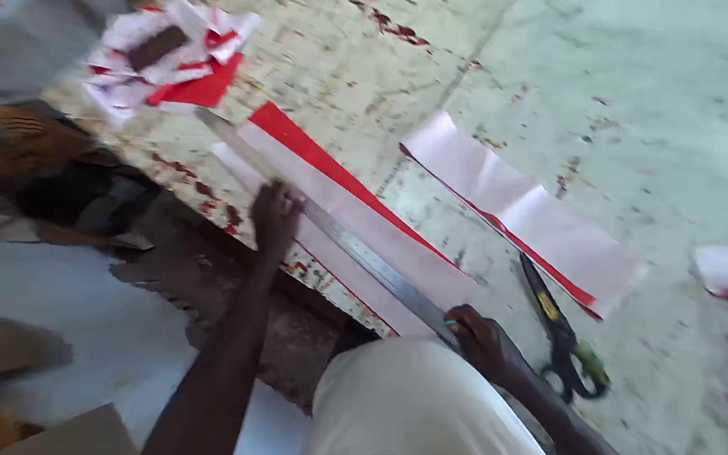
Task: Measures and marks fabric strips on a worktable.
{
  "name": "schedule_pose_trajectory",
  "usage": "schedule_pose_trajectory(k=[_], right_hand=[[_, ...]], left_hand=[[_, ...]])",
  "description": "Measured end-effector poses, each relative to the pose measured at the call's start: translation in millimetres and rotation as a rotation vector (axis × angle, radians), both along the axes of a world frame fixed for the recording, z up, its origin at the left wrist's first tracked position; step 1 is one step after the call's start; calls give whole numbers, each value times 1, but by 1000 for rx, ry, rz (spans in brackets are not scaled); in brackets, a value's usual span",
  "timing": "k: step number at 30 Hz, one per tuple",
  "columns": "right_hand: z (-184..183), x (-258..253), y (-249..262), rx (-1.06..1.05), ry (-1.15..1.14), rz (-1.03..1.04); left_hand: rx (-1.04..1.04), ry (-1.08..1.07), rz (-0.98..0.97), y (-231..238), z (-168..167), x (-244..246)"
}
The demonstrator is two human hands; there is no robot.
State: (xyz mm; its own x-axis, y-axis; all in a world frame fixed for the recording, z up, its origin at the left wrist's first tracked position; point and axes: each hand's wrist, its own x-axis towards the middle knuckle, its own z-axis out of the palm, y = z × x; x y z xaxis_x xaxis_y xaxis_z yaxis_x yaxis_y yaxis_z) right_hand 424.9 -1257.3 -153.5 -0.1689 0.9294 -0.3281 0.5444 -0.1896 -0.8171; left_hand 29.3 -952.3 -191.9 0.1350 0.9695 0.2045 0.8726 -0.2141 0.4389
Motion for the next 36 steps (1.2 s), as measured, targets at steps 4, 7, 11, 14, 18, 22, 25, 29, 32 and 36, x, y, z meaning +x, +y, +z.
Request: schedule_pose_trajectory(k=[4, 7, 11, 14, 18, 22, 25, 29, 32, 36], right_hand=[[6, 18, -25, -137, -8, -8], [8, 17, -33, -192, -25, -12], [14, 10, -29, -224, -59, -8], [17, 8, -31, -184, -56, -36], [19, 9, -37, -182, -33, -57], [10, 14, -50, -215, 150, -32], [9, 13, -52, -231, 112, -49], [13, 11, -49, -184, -30, -87], [15, 7, -50, -174, -83, -85], [18, 4, -61, -144, -195, -123]], left_hand=[[-41, 22, -18, 5, 2, 3], [4, 35, -26, 7, -6, -1], [44, 41, -29, 7, -8, -2], [42, 46, -27, 9, -12, -4], [39, 25, -26, 8, -13, -5], [23, -35, -21, 6, -11, -7], [17, -47, -24, 6, -13, -9], [10, -56, -37, 4, -10, -8], [16, -69, -33, 5, -13, -10], [26, -64, -30, 6, -17, -12]])
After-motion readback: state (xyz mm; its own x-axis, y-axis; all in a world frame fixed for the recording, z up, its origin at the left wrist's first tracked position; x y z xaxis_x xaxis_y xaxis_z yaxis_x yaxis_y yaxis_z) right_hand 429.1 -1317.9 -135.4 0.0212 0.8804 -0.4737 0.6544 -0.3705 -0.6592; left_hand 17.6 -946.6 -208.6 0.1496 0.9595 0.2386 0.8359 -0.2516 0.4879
